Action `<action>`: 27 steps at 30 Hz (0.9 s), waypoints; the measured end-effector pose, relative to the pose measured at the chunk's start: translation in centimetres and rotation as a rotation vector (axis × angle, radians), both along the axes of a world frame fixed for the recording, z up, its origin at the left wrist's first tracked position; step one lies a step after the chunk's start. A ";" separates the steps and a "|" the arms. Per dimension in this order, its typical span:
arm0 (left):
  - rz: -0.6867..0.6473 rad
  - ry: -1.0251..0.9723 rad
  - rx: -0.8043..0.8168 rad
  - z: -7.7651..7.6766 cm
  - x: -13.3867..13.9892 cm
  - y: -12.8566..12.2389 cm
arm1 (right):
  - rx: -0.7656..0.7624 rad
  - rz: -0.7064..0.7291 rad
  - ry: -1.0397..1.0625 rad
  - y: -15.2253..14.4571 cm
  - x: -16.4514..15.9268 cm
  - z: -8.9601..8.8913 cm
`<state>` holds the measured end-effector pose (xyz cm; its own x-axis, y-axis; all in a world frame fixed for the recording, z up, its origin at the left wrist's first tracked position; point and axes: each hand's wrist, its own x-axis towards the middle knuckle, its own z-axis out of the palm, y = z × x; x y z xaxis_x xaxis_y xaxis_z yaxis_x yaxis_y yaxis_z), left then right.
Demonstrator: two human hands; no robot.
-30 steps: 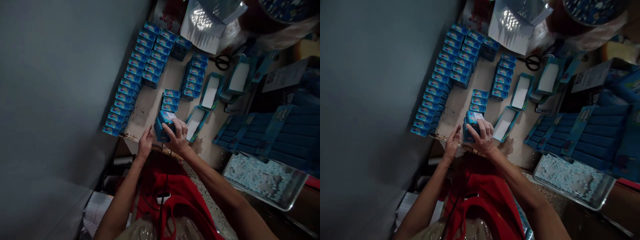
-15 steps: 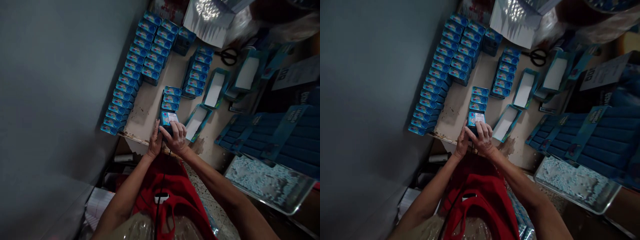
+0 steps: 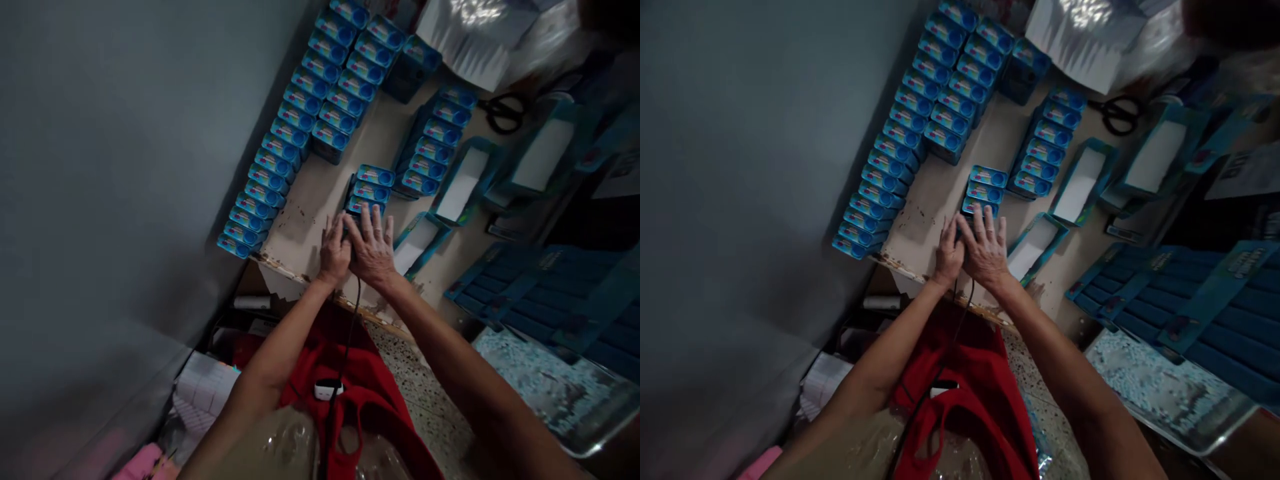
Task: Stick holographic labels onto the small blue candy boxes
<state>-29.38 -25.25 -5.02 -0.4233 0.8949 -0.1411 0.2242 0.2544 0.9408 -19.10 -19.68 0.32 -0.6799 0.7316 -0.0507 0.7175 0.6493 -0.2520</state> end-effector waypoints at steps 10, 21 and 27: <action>0.129 0.387 -0.011 7.0 -8.9 -5.0 | -0.267 0.070 0.345 1.9 0.0 4.5; 0.136 0.385 -0.241 4.4 -25.7 -6.6 | -0.451 -0.103 0.435 -9.1 -20.6 -1.5; 0.204 0.290 -0.166 3.5 -26.3 -7.0 | -0.215 -0.024 0.129 -9.8 -23.5 1.5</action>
<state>-55.73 -32.24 -1.56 -0.6340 0.7632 -0.1250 0.4039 0.4646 0.7880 -42.61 -29.45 1.86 -0.6730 0.7296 -0.1210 0.6853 0.5537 -0.4731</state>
